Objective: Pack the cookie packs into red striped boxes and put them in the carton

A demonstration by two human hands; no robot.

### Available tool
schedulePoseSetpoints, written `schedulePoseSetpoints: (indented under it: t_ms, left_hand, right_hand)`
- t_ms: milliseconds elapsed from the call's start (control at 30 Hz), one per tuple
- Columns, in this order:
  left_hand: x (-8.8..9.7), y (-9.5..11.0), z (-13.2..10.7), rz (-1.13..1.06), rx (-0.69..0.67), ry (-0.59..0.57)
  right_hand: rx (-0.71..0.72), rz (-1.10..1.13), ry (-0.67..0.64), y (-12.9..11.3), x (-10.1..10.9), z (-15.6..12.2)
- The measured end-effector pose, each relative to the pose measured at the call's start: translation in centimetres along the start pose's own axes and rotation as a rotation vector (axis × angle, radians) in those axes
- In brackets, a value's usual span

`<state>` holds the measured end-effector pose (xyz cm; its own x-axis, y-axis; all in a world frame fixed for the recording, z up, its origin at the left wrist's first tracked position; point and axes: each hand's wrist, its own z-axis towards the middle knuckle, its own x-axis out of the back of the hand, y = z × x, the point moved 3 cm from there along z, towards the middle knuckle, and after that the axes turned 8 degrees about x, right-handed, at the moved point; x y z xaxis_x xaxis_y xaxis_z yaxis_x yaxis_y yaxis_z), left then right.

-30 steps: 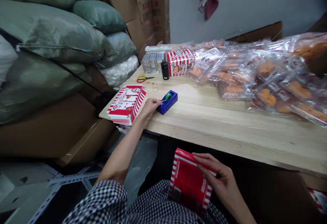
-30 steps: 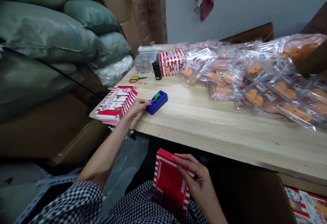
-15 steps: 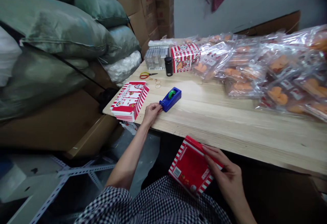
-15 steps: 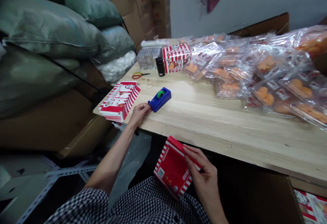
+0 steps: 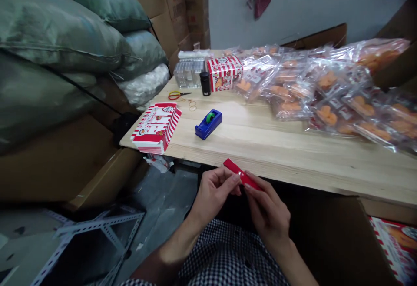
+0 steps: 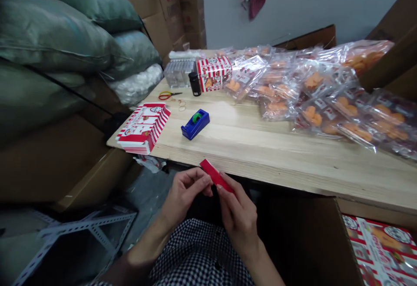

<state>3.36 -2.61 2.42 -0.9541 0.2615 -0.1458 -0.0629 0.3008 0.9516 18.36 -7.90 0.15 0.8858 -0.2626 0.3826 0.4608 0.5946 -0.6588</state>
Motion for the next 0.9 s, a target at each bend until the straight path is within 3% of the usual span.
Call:
schedulePoseSetpoints:
  t_ms: [133, 267, 500, 733, 800, 900]
  left_hand:
    - [0.1, -1.5, -0.3, -0.016, 0.112, 0.011]
    - [0.9, -3.2, -0.2, -0.055, 0.221, 0.034]
    - [1.6, -6.1, 0.0, -0.157, 0.408, -0.027]
    - [2.1, -7.5, 1.5, 0.027, 0.243, 0.079]
    - [2.9, -6.9, 1.6, 0.197, 0.124, 0.217]
    - [4.1, -4.6, 1.2, 0.508, -0.145, 0.460]
  right_hand:
    - [0.125, -0.007, -0.039, 0.2, -1.2, -1.0]
    - [0.138, -0.032, -0.070, 1.0, -1.9, -2.0]
    - [0.112, 0.009, -0.093, 1.4, -2.1, -2.0]
    - [-0.068, 0.126, 0.000, 0.3, -1.4, -0.7]
    - [-0.151, 0.187, 0.009, 0.2, -1.1, -0.5]
    - [-0.319, 0.296, -0.036, 0.8, -0.2, -0.2]
